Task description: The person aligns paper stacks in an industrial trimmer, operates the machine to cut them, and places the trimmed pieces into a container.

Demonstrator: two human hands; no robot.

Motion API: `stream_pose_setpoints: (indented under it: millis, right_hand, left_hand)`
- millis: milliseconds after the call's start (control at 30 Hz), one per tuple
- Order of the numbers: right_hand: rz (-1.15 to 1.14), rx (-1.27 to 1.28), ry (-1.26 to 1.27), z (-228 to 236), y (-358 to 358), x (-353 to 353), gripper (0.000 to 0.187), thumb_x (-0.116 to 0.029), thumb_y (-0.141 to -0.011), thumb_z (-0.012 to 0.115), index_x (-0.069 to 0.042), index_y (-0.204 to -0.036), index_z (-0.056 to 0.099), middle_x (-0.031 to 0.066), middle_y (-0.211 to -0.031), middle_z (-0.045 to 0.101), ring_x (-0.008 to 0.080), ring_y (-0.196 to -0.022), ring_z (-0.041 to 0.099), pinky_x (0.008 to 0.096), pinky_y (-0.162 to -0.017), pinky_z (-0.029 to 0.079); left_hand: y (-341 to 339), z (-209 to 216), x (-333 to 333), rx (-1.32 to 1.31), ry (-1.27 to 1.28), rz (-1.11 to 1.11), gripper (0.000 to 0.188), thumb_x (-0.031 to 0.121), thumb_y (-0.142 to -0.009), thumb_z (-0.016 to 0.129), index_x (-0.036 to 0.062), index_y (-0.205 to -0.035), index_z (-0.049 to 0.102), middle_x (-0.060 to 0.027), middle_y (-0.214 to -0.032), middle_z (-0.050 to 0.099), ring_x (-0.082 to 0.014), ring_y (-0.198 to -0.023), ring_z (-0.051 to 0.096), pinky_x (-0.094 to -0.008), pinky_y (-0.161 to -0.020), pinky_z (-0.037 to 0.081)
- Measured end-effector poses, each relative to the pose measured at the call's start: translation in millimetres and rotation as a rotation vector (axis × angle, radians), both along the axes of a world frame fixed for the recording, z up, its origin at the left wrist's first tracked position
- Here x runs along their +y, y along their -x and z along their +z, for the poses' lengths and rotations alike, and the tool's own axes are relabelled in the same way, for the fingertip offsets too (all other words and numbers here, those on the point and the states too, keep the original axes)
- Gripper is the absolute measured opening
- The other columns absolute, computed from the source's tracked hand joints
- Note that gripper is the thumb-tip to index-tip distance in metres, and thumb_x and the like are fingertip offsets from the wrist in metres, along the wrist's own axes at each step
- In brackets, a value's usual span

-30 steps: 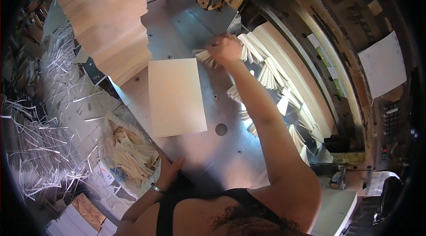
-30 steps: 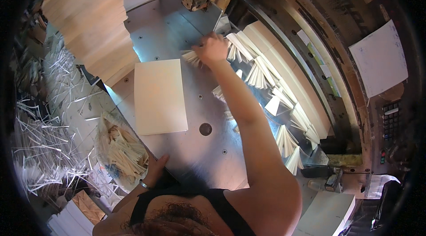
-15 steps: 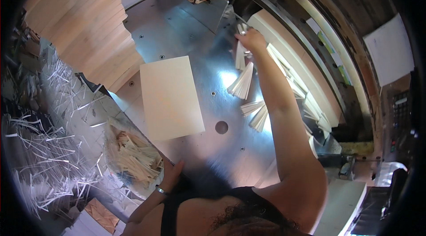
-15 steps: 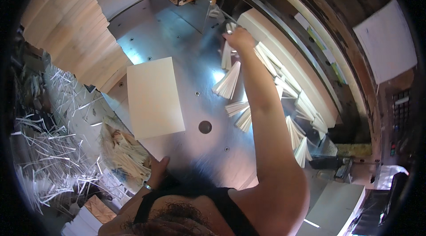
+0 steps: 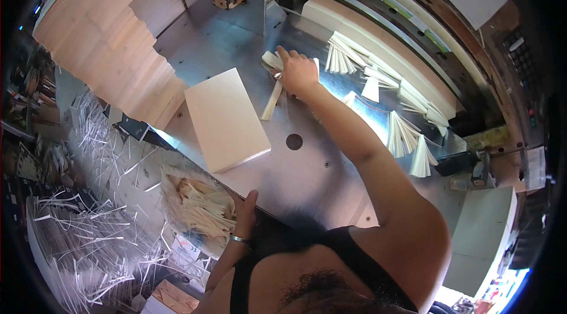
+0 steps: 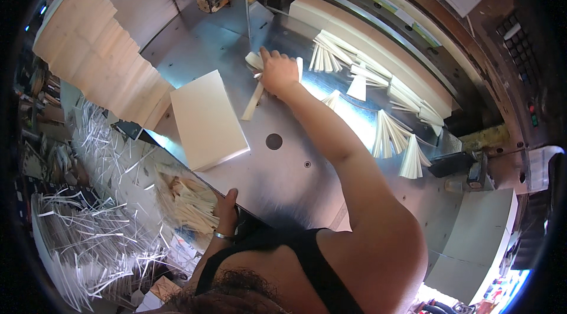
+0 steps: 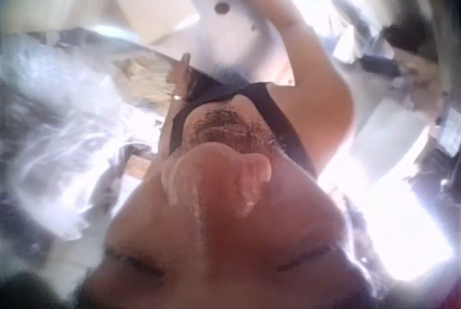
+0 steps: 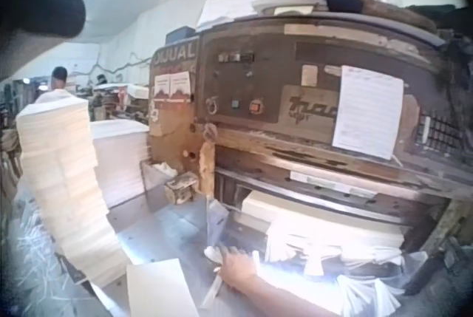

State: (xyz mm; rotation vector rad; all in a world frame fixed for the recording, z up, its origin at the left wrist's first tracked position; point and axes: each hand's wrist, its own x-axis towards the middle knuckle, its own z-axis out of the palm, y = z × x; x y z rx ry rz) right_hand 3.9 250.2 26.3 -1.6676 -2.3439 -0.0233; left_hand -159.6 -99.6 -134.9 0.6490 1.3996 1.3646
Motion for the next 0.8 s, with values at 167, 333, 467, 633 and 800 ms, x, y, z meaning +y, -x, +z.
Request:
stream_pose_setpoints:
  millis: [167, 333, 467, 633, 800]
  right_hand:
    - [0.101, 0.313, -0.108, 12, -57, 19, 0.095, -0.075, -0.080, 0.066, -0.017, -0.153, 0.047, 0.0247, -0.131, 0.060, 0.0434, -0.127, 0.055, 0.0505, -0.109, 0.043]
    - [-0.438, 0.019, -0.010, 17, -140, 76, 0.087, -0.063, -0.082, 0.074, -0.009, -0.147, 0.051, 0.0236, -0.142, 0.054, 0.0403, -0.132, 0.053, 0.0507, -0.108, 0.045]
    - [-0.421, -0.076, 0.126, 13, -160, 86, 0.086, -0.065, -0.083, 0.071, -0.006, -0.143, 0.053, 0.0236, -0.140, 0.056, 0.0411, -0.131, 0.054, 0.0514, -0.106, 0.047]
    - [-0.369, 0.030, 0.278, 21, -115, 48, 0.096, -0.083, -0.086, 0.051, -0.003, -0.139, 0.059, 0.0226, -0.139, 0.056, 0.0390, -0.131, 0.055, 0.0487, -0.105, 0.049]
    - [-0.275, -0.012, 0.251, 32, -38, -14, 0.117, -0.094, -0.074, 0.051, -0.016, -0.160, 0.034, 0.0216, -0.141, 0.051, 0.0378, -0.132, 0.050, 0.0505, -0.105, 0.045]
  left_hand:
    - [4, -8, 1, 0.115, 0.011, -0.013, 0.110, 0.021, -0.087, 0.074, -0.0069, -0.160, -0.003, -0.0251, -0.162, 0.021, -0.0325, -0.146, 0.029, -0.0393, -0.123, 0.020]
    - [-4, 33, 6, 0.073, 0.136, -0.027, 0.111, 0.019, -0.087, 0.074, -0.0058, -0.160, -0.005, -0.0248, -0.162, 0.020, -0.0325, -0.145, 0.029, -0.0385, -0.122, 0.022]
    - [-2, -6, 0, 0.138, 0.068, 0.043, 0.097, 0.019, -0.088, 0.071, -0.0033, -0.159, 0.008, -0.0212, -0.153, 0.035, -0.0312, -0.135, 0.041, -0.0400, -0.118, 0.030]
    - [4, -18, -7, 0.037, -0.056, 0.075, 0.083, 0.017, -0.089, 0.067, -0.0003, -0.157, 0.022, -0.0156, -0.142, 0.048, -0.0278, -0.126, 0.050, -0.0408, -0.113, 0.037]
    - [3, 4, 1, -0.059, 0.115, 0.008, 0.079, 0.018, -0.090, 0.067, 0.0003, -0.154, 0.025, -0.0134, -0.140, 0.047, -0.0240, -0.126, 0.048, -0.0395, -0.113, 0.037]
